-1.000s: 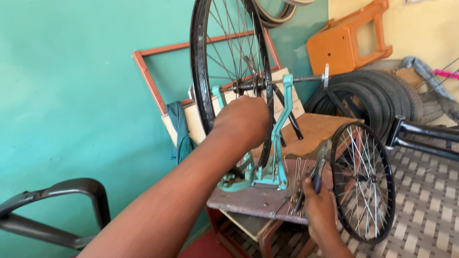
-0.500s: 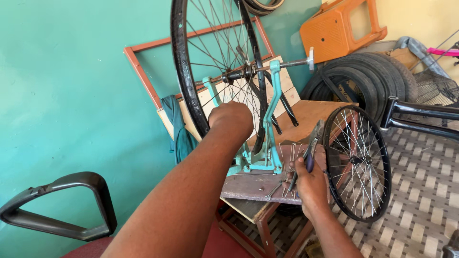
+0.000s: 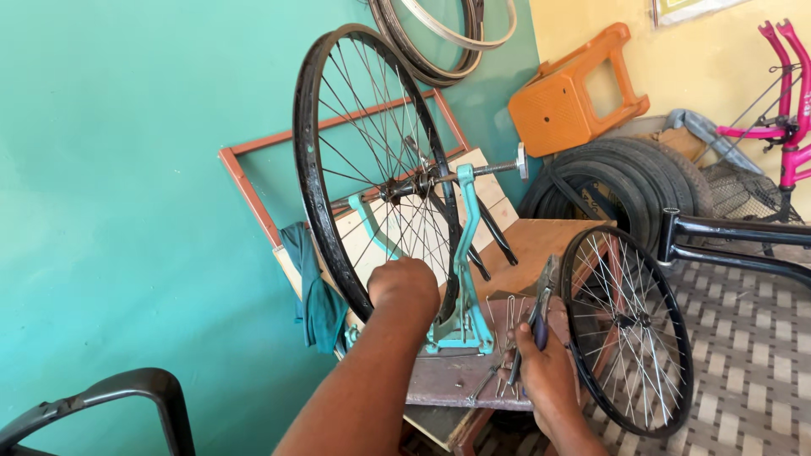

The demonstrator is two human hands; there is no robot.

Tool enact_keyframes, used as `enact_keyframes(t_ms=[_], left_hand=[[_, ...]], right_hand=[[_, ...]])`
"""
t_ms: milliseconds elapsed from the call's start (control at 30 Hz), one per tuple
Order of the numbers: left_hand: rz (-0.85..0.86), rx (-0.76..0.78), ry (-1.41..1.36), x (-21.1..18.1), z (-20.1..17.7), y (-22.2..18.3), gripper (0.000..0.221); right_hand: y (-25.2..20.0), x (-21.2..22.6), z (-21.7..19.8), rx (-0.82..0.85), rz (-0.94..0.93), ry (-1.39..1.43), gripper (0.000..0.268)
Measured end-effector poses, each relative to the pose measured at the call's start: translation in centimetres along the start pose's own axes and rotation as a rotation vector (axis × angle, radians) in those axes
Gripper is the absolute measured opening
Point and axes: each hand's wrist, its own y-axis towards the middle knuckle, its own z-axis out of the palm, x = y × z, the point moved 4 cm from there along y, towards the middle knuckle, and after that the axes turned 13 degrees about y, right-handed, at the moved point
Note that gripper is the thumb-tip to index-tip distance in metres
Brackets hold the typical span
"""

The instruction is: The person replaces bicycle wheel spokes and attaches a spoke hub. The person removes the wheel from a stand, selects spokes, inserts them into the hub and rim, and uses pliers to tighten the spokes.

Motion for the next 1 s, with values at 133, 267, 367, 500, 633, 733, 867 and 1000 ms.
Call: enact_keyframes(t_ms=[133, 267, 367, 500, 633, 733, 867, 1000], left_hand=[[0.001, 0.023, -0.002, 0.0, 0.0, -0.3, 0.029], [0.010, 0.034, 0.005, 0.0, -0.1, -0.7, 0.030], [-0.006, 0.057, -0.002, -0.1, -0.3, -0.8, 0.030], [-0.001, 0.043, 0.012, -0.2, -0.3, -0.8, 0.030], [-0.006, 0.033, 0.010, -0.2, -0.1, -0.6, 0.029], [-0.012, 0.018, -0.019, -0.1, -0.5, -1.0, 0.028], [0.030, -0.060, -0.089, 0.3, -2.4, -2.7, 0.027], [0.201, -0.067, -0.156, 0.3, -4.8, -6.0, 0.027]], right_hand=[[-0.1, 0.1, 0.1, -0.001, 0.016, -0.012, 0.037], [-0.2, 0.2, 0.2, -0.037, 0.059, -0.076, 0.036], [-0.3, 0.2, 0.2, -0.026, 0.043, -0.046, 0.038], [-0.3, 0.1, 0.1, -0.011, 0.024, -0.059, 0.037], [-0.3, 0.5, 0.0, 0.008, 0.004, -0.061, 0.038], [-0.6, 0.8, -0.1, 0.014, 0.014, -0.084, 0.034], [-0.8, 2.0, -0.5, 0.062, -0.112, -0.403, 0.032], [-1.4, 3.8, -0.4, 0.113, -0.239, -0.297, 0.027]])
